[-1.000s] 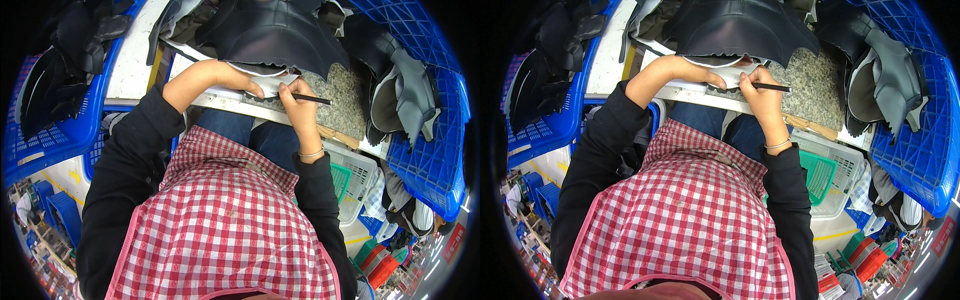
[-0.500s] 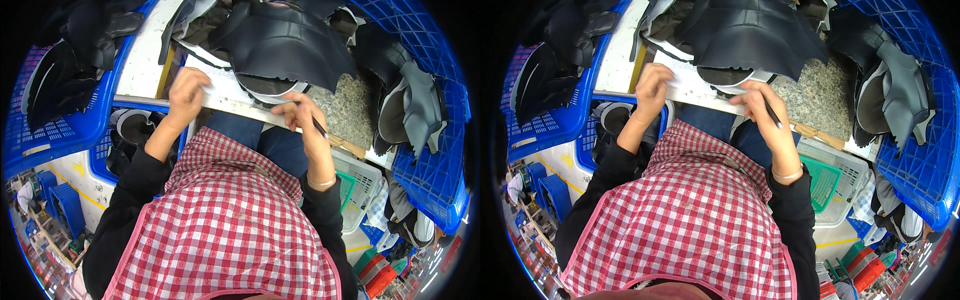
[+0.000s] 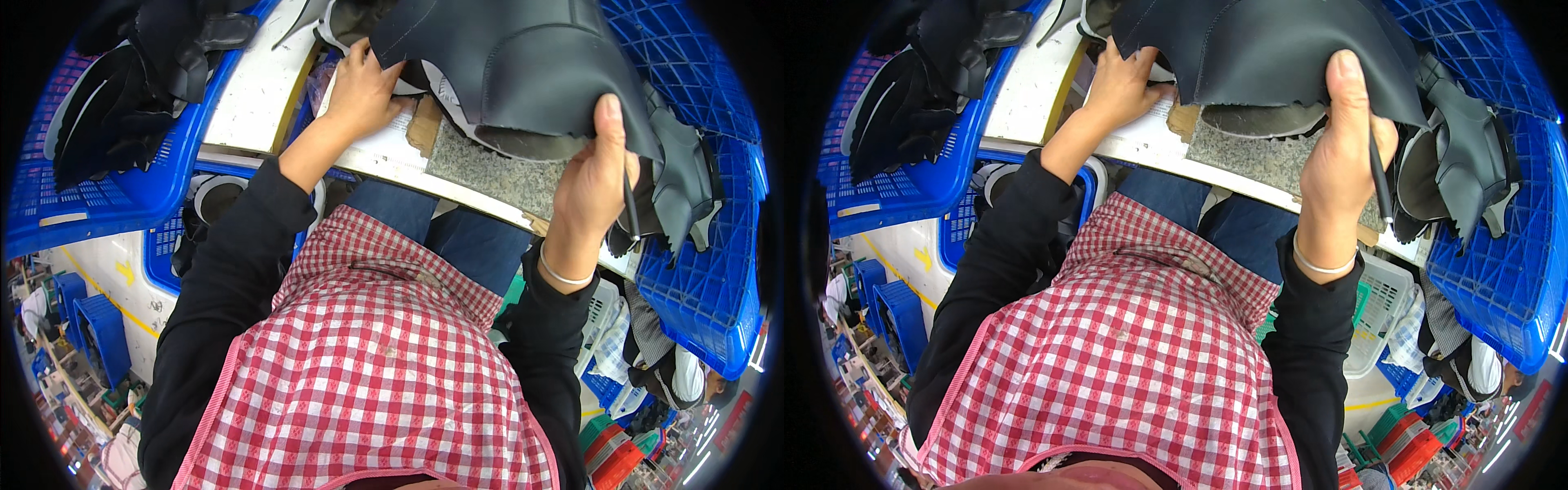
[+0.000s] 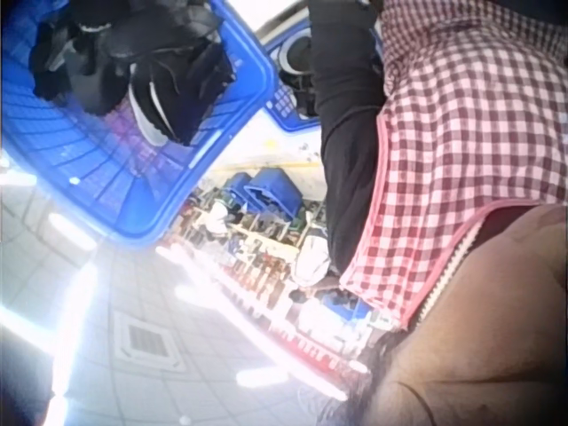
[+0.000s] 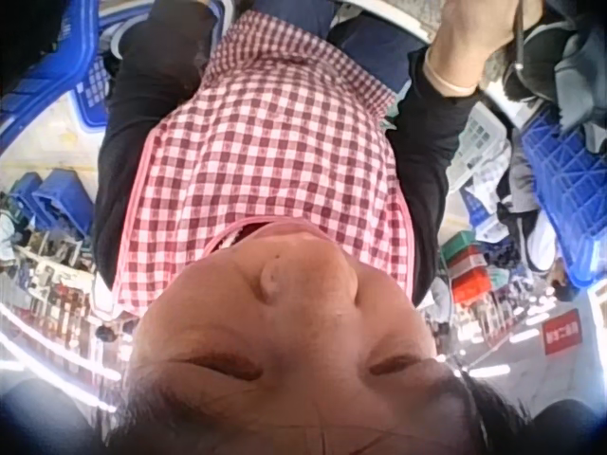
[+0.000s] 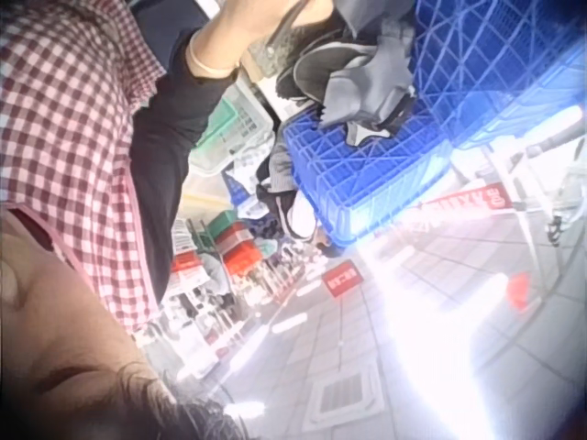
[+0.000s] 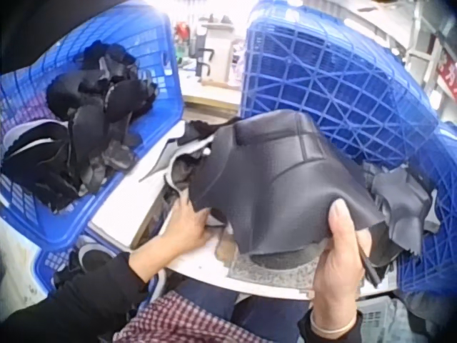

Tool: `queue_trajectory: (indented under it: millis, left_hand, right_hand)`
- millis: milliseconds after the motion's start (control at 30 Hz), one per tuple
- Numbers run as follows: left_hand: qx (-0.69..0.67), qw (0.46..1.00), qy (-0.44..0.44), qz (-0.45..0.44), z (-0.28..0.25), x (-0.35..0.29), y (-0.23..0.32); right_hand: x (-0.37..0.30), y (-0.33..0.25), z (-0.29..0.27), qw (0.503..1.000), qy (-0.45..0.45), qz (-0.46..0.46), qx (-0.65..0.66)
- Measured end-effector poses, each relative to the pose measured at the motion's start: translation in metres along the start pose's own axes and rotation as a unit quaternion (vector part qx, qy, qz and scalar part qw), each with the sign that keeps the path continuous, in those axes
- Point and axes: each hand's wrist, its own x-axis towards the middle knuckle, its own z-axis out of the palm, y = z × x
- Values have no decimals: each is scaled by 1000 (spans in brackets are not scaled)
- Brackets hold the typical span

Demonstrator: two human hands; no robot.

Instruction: The person sits at a low table and repeatedly picks up black shoe parts from a blue basket. They use a hammer to tap the parts on a mat, then use a pen-like tool to trim or mark edges before placing the parts into another basket.

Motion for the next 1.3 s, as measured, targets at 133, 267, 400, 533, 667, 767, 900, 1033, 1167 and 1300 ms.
queue_trajectory:
  millis: [133, 267, 400, 533, 667, 767, 900, 1033, 1167, 1300]
  left_hand:
    - [88, 989, 118, 6, 2, 16, 16]
    - [85, 963, 252, 43, -4, 46, -12]
    - [11, 983, 166, 82, -19, 43, -72]
    - [-5, 983, 175, -58, -44, 34, -92]
    - [-234, 934, 247, -111, -62, 56, -47]
    - [-140, 947, 287, -20, -53, 65, 9]
    - [-134, 981, 138, -28, -25, 26, 73]
    - [-37, 999, -18, 29, 1, 3, 101]
    - [-74, 996, -51, 14, 22, 24, 91]
    - [-14, 994, -54, 96, 36, 49, 64]
  right_hand:
    - [7, -13, -5, 985, 66, 108, 116]
    - [12, -4, -27, 967, 97, 175, 156]
    - [6, -15, -53, 952, 210, 175, 138]
    - [26, -96, -128, 984, 173, -37, 24]
    - [97, -68, -200, 970, 243, 28, 8]
    - [114, 3, -206, 980, 127, 135, -71]
    - [40, 42, -165, 972, 26, 94, -212]
    - [-44, 64, -108, 971, -165, 77, -158]
    - [-69, 84, -86, 963, -112, 218, -113]
    - [-61, 99, -84, 976, -109, 180, -60]
